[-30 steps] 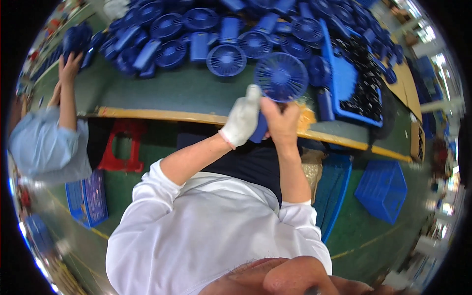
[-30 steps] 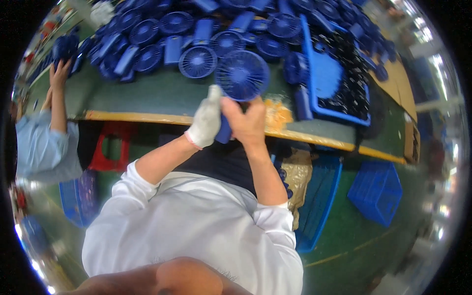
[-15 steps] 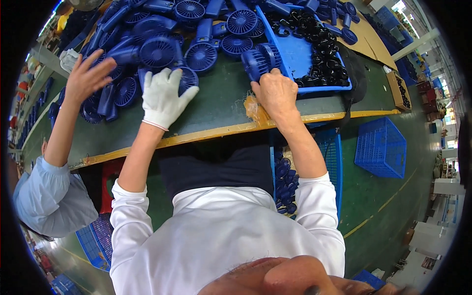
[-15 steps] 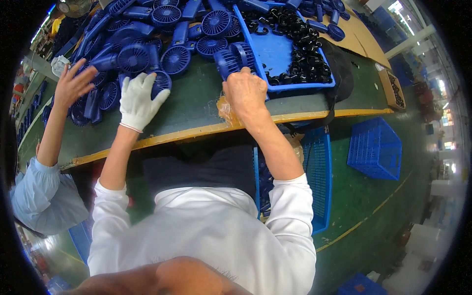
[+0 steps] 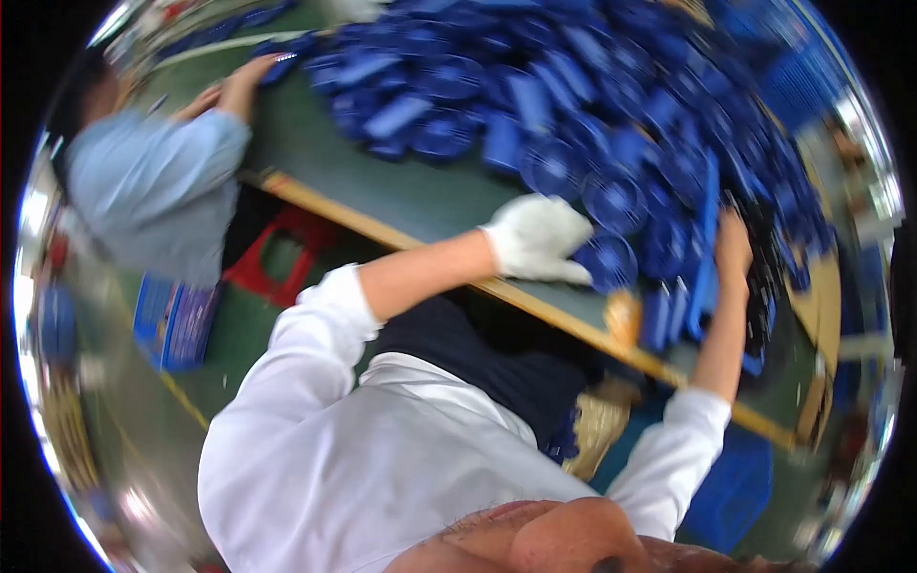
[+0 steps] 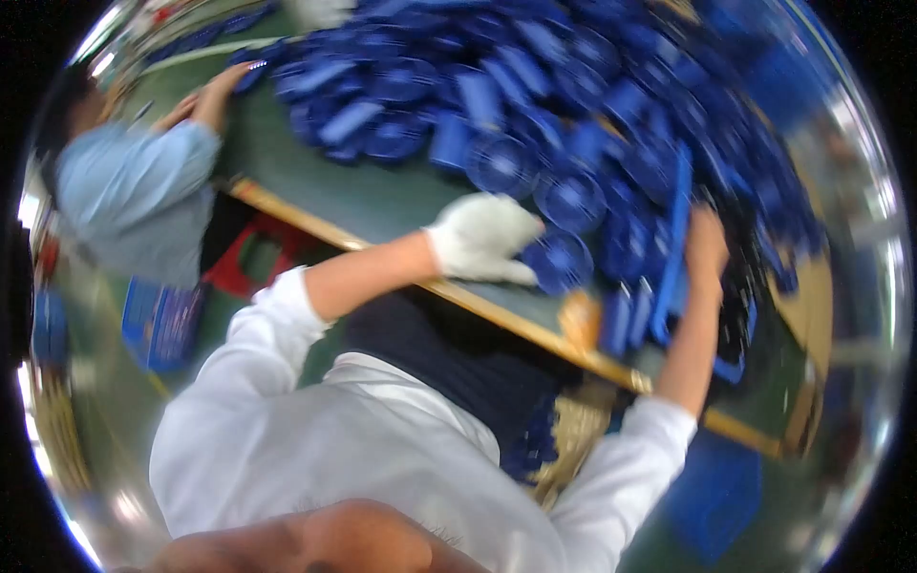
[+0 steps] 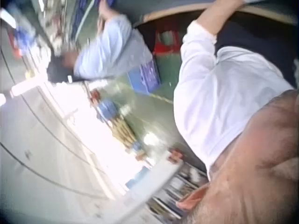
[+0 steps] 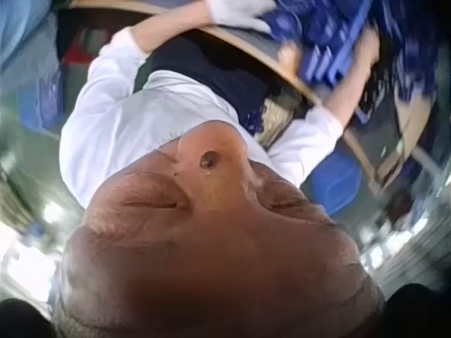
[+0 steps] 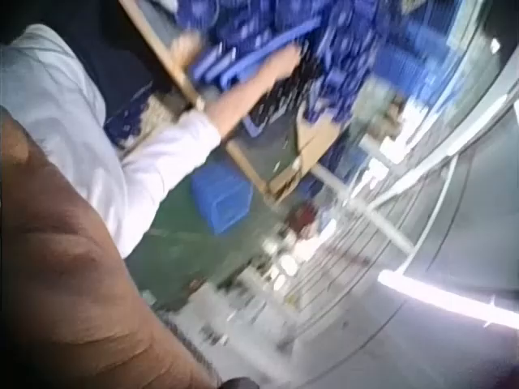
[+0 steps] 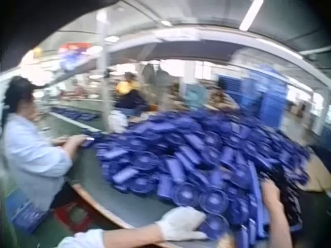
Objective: The person picks up a blue fan and a black component by hand, fits the component onto the fan, and places the assembled fan into a blue basket. This process is repeated for additional fans and components.
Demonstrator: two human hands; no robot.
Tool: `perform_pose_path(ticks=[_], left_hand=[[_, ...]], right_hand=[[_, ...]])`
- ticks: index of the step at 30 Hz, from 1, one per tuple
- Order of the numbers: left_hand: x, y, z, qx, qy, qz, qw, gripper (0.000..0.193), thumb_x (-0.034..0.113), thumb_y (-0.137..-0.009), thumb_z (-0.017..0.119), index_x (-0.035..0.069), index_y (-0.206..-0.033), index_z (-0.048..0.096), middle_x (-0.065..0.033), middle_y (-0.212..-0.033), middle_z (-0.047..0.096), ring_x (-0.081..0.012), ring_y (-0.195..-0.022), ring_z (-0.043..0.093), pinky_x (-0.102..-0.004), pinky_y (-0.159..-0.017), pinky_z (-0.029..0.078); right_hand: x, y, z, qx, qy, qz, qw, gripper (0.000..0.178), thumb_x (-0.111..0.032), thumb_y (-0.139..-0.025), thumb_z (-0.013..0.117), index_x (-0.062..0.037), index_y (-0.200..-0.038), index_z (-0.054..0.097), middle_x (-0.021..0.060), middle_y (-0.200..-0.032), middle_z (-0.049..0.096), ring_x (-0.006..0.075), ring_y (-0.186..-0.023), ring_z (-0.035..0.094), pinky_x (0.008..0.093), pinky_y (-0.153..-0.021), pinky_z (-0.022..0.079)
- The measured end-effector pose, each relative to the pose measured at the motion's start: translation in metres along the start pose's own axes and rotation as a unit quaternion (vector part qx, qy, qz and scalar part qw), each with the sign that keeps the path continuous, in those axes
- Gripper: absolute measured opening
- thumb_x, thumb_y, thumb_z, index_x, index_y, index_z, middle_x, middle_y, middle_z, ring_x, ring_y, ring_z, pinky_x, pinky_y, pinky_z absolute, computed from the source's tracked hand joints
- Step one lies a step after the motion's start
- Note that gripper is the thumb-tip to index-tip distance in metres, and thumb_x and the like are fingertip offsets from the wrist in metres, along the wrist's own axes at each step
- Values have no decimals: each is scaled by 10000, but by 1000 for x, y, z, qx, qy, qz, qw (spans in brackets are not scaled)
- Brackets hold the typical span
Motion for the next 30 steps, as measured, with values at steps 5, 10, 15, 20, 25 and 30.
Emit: perform_pose_path(ticks=[5, 10, 15, 20, 25, 30], left_hand=[[0, 23, 0, 156, -63, 69, 983, 532, 610, -731, 658, 78, -718, 652, -88, -771, 597, -263, -783, 603, -378, -651, 497], [28, 51, -15, 205, -74, 134, 967, 467, 541, -630, 736, 107, -705, 582, -46, -768, 557, -234, -762, 564, -364, -619, 480], [16, 56, 1, 172, -41, 52, 983, 453, 524, -659, 744, 98, -739, 614, -56, -793, 587, -249, -780, 596, -371, -603, 509], [12, 56, -5, 114, -33, 68, 991, 437, 549, -743, 686, 116, -709, 644, -87, -715, 637, -290, -673, 656, -411, -535, 518], [-14, 67, -34, 199, 31, -86, 976, 530, 571, -736, 687, 53, -627, 670, -176, -643, 621, -350, -612, 634, -408, -536, 487], [-41, 75, 16, 216, 640, -172, 717, 327, 290, -890, 628, -22, -977, 675, -63, -892, 679, -129, -793, 622, -259, -749, 481]], right_hand=[[-5, -8, 12, 52, 99, -55, 992, 157, -124, -904, 495, -76, -953, 637, 142, -941, 644, 368, -885, 637, 465, -732, 528], [44, 7, -19, 177, -60, 94, 978, 350, -183, -876, 619, -36, -1193, 643, 194, -1075, 684, 342, -938, 676, 416, -806, 529], [24, 75, -75, 267, -489, 138, 819, 285, -73, -910, 647, 68, -1157, 622, 99, -925, 706, 120, -775, 638, 247, -686, 511], [-108, 177, -130, 342, -569, 114, 739, 273, 30, -900, 616, 73, -1170, 616, 171, -1052, 696, 189, -898, 667, 289, -801, 539], [-180, 228, -108, 305, -663, 108, 675, 362, 100, -873, 615, 65, -1233, 594, 163, -1140, 654, 213, -992, 665, 325, -890, 542], [-215, 234, -81, 283, -746, 83, 597, 312, 118, -809, 697, 119, -1109, 611, 134, -1077, 612, 186, -907, 656, 272, -801, 546]])
Point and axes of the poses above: each hand's wrist, its own y-axis away from the middle knuckle, its own z-axis out of the palm, x = y × z, the point moved 9 cm from there along -y, towards the middle knuckle
